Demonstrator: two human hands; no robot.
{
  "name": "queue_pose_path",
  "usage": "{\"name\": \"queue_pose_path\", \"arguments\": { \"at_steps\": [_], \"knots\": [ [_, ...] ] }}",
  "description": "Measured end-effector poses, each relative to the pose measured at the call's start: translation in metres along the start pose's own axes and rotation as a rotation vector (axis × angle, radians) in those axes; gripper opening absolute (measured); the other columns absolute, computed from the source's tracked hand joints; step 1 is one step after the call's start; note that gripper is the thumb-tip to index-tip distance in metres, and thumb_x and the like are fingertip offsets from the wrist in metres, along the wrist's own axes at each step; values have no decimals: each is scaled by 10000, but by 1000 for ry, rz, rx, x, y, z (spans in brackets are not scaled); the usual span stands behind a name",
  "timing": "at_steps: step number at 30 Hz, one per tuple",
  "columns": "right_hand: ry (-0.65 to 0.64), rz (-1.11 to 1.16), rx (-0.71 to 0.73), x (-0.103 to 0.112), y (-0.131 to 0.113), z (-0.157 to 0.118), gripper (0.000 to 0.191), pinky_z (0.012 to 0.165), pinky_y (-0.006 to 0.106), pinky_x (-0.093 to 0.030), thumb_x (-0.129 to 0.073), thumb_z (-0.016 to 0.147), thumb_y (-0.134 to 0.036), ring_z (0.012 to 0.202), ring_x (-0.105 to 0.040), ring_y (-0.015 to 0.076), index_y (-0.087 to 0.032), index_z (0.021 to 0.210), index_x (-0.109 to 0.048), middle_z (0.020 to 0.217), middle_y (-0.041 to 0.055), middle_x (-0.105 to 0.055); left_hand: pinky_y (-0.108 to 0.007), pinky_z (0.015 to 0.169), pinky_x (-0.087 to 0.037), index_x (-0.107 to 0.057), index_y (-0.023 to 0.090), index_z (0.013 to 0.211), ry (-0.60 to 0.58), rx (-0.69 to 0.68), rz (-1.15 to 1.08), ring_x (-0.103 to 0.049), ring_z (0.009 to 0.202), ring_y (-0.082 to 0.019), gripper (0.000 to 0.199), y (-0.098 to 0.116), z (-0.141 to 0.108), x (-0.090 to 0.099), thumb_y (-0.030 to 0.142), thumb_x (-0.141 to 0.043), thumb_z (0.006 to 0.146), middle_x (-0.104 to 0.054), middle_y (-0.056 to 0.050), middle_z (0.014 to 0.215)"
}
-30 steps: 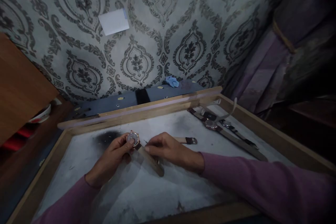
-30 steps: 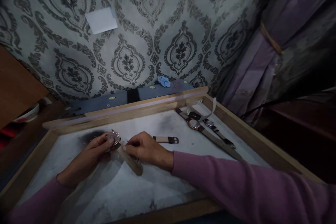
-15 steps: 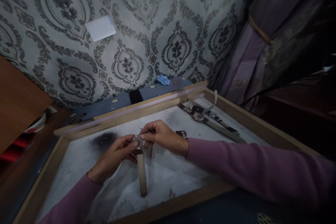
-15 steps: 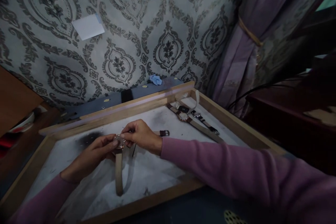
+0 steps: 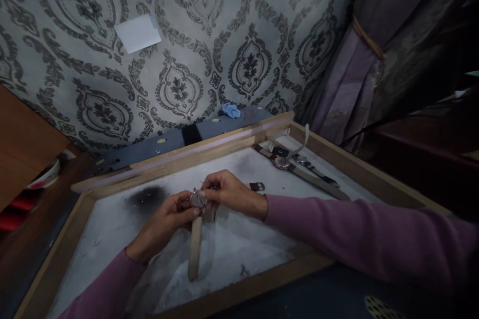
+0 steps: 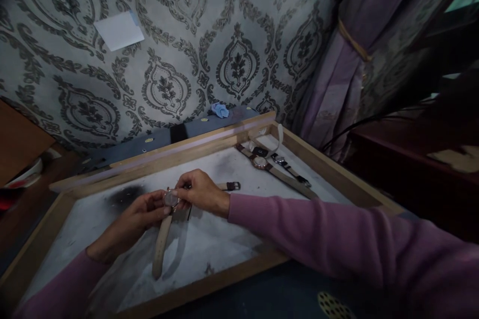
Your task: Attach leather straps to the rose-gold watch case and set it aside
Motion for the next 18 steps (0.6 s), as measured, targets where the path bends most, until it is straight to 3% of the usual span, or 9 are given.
{"name": "queue_pose_path", "arguments": {
  "at_steps": [3, 8, 14, 18],
  "knots": [
    [12, 8, -8, 0, 1, 0, 134, 440, 171, -468, -674, 754, -191, 439, -570, 76, -139, 666, -588, 472, -46, -584, -226, 616, -387, -616, 149, 857, 11, 20, -11, -508, 699, -131, 264, -2, 1, 2, 327, -760, 726, -603, -30, 794],
    [22, 14, -17, -1, 3, 1, 142, 475, 188, -499, -661, 768, -200, 463, -589, 84, -146, 684, -559, 503, -40, -600, -260, 715, -445, -617, 166, 924, -46, -69, -55, -535, 761, -144, 254, 0, 1, 1, 268, -753, 736, -603, -31, 867],
    [-33, -25, -15, 0, 1, 1, 234, 415, 176, -446, -762, 676, -305, 454, -555, 81, -131, 692, -607, 520, -37, -594, -229, 576, -431, -600, 166, 1011, -102, -133, 34, -494, 634, -110, 246, 2, 0, 3, 309, -668, 823, -571, -20, 822],
    [-67, -26, -40, -2, 2, 0, 314, 405, 179, -417, -809, 610, -368, 419, -517, 72, -133, 659, -607, 474, -47, -570, -234, 575, -443, -544, 177, 1077, -52, -135, 53, -514, 647, -118, 368, 6, -3, 1, 305, -716, 778, -597, -18, 820]
  ]
}}
Point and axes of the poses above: each hand's wrist, its own z-axis towards the middle knuckle, its own x-axis out of the back of the hand, y = z × x, the point moved 4 cm from there along z, towards the middle knuckle
